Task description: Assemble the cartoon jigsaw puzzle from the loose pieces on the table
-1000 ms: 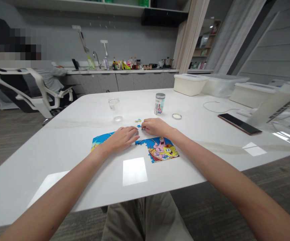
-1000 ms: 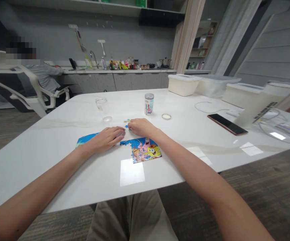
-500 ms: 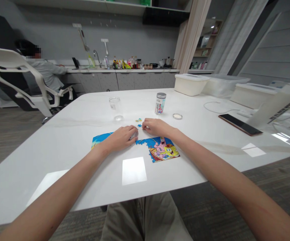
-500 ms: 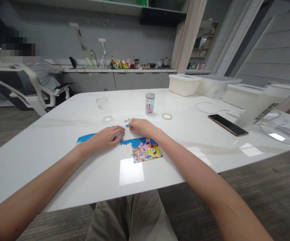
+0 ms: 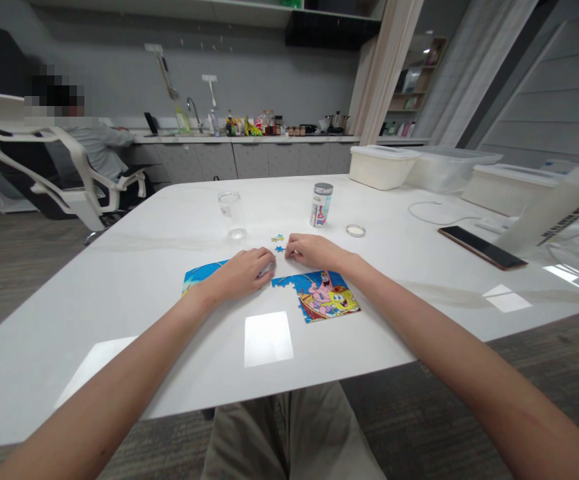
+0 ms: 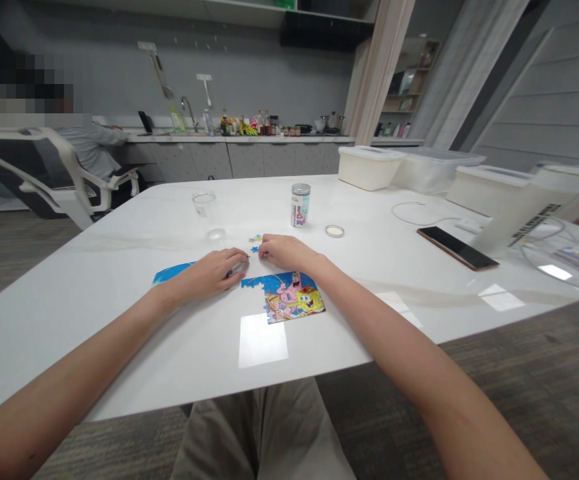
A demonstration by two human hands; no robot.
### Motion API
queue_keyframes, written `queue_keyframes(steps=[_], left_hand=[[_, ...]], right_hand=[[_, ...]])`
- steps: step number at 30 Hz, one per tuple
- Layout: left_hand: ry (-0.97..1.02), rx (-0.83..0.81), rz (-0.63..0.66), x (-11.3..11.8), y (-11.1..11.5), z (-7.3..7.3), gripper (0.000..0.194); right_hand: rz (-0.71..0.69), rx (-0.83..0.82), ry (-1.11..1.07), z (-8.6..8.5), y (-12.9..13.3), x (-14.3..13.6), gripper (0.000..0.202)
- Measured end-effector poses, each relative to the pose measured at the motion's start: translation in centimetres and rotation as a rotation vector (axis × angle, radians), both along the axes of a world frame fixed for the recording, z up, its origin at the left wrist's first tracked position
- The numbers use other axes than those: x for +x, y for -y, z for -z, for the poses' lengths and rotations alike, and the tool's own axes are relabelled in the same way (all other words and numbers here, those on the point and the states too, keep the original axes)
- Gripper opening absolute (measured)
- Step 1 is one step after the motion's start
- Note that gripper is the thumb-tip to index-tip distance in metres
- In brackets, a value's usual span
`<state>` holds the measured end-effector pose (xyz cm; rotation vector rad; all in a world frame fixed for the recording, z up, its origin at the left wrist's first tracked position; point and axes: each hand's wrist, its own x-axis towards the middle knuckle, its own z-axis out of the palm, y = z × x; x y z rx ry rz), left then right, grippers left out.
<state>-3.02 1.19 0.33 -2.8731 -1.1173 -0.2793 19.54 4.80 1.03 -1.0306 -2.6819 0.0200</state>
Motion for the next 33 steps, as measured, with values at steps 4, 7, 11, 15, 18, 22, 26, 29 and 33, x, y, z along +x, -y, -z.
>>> queue_keyframes(steps=[4, 7, 11, 15, 18, 22, 26, 29, 33], left_hand=[[-0.006, 0.006, -0.013, -0.1, 0.0, -0.1, 0.028], [-0.025, 0.040, -0.025, -0.3, 0.0, -0.2, 0.025], [-0.043, 0.066, -0.052, -0.6, -0.4, -0.3, 0.024], [-0.005, 0.097, -0.115, -0.9, -1.0, 0.1, 0.029], [0.018, 0.047, -0.143, -0.9, -1.2, 0.2, 0.031], [0.118, -0.026, -0.151, -1.0, -1.2, 0.0, 0.028], [0.293, -0.084, -0.150, -1.2, -1.5, 0.2, 0.019], [0.424, -0.122, -0.155, -1.2, -1.6, 0.4, 0.014], [0.594, -0.235, -0.188, -1.0, -1.4, 0.1, 0.016]], right_hand=[[-0.069, -0.026, -0.015, -0.4, 0.0, 0.0, 0.025], [-0.068, -0.024, -0.002, -0.5, 0.1, 0.0, 0.030], [-0.029, -0.015, 0.024, -0.4, 0.1, 0.1, 0.031], [-0.023, -0.020, 0.020, -0.3, 0.0, 0.3, 0.028], [-0.020, -0.054, -0.012, -0.3, 0.0, 0.2, 0.031], [-0.001, -0.061, -0.025, -0.5, 0.2, 0.3, 0.029], [0.144, -0.015, -0.011, -0.6, 0.1, 0.7, 0.026], [0.391, 0.012, 0.000, -0.4, -0.4, 1.4, 0.028], [0.485, -0.059, 0.047, 0.0, -1.5, 2.6, 0.022]])
